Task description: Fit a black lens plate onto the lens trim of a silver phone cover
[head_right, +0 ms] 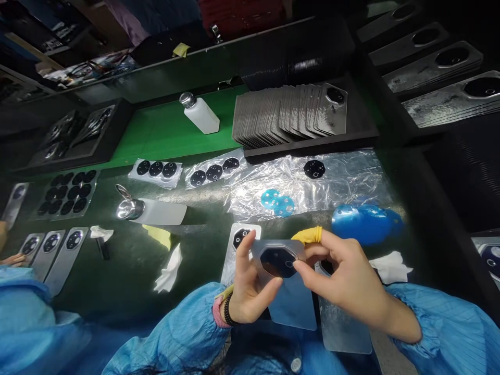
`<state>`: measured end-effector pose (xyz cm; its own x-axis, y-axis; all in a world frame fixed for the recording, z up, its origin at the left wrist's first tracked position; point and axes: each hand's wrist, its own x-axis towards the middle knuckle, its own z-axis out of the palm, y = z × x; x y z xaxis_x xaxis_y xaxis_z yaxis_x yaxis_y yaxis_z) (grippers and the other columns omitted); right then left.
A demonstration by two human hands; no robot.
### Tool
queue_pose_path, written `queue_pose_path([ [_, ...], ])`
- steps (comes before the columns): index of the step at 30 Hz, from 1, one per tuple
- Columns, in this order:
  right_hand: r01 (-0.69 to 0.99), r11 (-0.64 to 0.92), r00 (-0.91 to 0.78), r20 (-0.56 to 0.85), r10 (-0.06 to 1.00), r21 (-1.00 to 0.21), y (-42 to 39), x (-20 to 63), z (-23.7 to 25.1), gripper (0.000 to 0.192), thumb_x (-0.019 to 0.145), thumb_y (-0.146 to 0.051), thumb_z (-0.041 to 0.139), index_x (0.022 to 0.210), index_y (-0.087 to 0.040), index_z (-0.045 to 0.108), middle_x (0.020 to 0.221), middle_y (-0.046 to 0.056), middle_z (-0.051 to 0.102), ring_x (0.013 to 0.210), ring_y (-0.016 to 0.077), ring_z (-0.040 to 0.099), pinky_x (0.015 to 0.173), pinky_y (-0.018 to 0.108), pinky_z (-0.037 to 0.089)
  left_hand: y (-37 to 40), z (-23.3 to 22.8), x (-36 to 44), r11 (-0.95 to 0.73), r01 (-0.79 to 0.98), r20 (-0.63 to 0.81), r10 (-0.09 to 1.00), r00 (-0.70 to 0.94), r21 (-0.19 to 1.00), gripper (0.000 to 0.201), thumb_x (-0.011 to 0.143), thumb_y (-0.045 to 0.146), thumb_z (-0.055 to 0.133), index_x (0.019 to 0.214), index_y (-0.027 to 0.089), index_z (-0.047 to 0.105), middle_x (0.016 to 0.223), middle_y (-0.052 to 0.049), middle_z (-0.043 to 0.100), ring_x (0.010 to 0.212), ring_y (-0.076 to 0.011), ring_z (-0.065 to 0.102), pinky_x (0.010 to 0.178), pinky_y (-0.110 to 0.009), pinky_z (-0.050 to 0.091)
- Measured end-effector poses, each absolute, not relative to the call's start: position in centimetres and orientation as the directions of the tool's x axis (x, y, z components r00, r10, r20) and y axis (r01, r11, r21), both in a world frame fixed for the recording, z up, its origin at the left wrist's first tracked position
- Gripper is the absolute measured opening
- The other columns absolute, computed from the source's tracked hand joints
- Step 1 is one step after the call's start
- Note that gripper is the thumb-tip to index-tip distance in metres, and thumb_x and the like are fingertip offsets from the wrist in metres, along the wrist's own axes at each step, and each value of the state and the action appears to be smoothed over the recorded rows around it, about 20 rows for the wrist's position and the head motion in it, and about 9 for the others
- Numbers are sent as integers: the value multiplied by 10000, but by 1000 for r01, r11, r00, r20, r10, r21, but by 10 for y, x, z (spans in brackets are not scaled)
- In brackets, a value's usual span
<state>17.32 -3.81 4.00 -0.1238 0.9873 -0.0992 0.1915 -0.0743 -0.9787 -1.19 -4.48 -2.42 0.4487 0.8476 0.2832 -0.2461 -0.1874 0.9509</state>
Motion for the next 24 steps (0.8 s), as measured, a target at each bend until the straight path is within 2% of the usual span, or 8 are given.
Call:
queue_pose_path([
  [5, 212, -130, -98, -154, 983, -969, -41, 174, 38, 92, 791, -321, 633, 825, -237, 653, 585, -25, 674, 469, 178, 617, 534, 290, 570, -45, -24, -11, -202, -231, 288, 849, 443, 952, 636, 978, 256, 516, 1510, 352, 182, 1173, -78, 653, 1061, -217, 664, 971, -374, 528],
  [10, 207, -185, -67, -202, 977, -961, -43, 174, 40, 153, 785, -366, 664, 827, -219, 681, 672, 29, 707, 585, 222, 676, 628, 317, 614, -46, -27, -11, -208, -200, 278, 849, 450, 957, 642, 975, 271, 513, 1516, 341, 174, 1186, -86, 649, 1046, -222, 665, 952, -377, 539],
  [14, 162, -171, -67, -184, 981, -972, -41, 172, 39, 161, 775, -378, 667, 814, -222, 670, 654, 16, 693, 589, 211, 677, 627, 304, 627, -43, -26, -12, -202, -160, 255, 842, 475, 966, 661, 978, 312, 511, 1527, 305, 144, 1176, -95, 658, 1051, -229, 666, 969, -392, 527],
  [18, 130, -76, -119, -92, 989, -989, -39, 172, 38, 150, 831, -374, 644, 839, -226, 664, 635, -1, 681, 557, 182, 666, 573, 259, 616, -38, -23, -12, -108, -209, 201, 846, 494, 972, 713, 958, 339, 554, 1528, 331, 126, 1156, -78, 666, 1050, -243, 664, 1007, -451, 497],
  [21, 170, 30, -124, 9, 992, -985, -40, 173, 35, 116, 889, -334, 613, 875, -230, 660, 677, -3, 695, 573, 171, 680, 506, 208, 585, -37, -24, -13, -82, -175, 159, 858, 489, 981, 748, 933, 357, 578, 1533, 277, 138, 1182, -111, 648, 1060, -271, 659, 1017, -479, 492],
  [22, 207, 78, -93, 60, 994, -975, -41, 174, 33, 98, 903, -316, 608, 913, -232, 659, 726, -1, 709, 595, 170, 689, 515, 209, 590, -38, -25, -13, -104, -149, 164, 860, 483, 983, 750, 924, 334, 586, 1532, 255, 154, 1201, -123, 638, 1080, -279, 652, 1026, -481, 489],
  [24, 323, 208, 9, 222, 975, -923, -43, 176, 28, 124, 912, -261, 620, 1033, -242, 643, 889, 13, 728, 712, 181, 711, 631, 248, 625, -41, -27, -13, -171, -95, 196, 875, 443, 981, 747, 897, 239, 602, 1525, 246, 197, 1258, -129, 610, 1128, -280, 632, 1048, -463, 479],
])
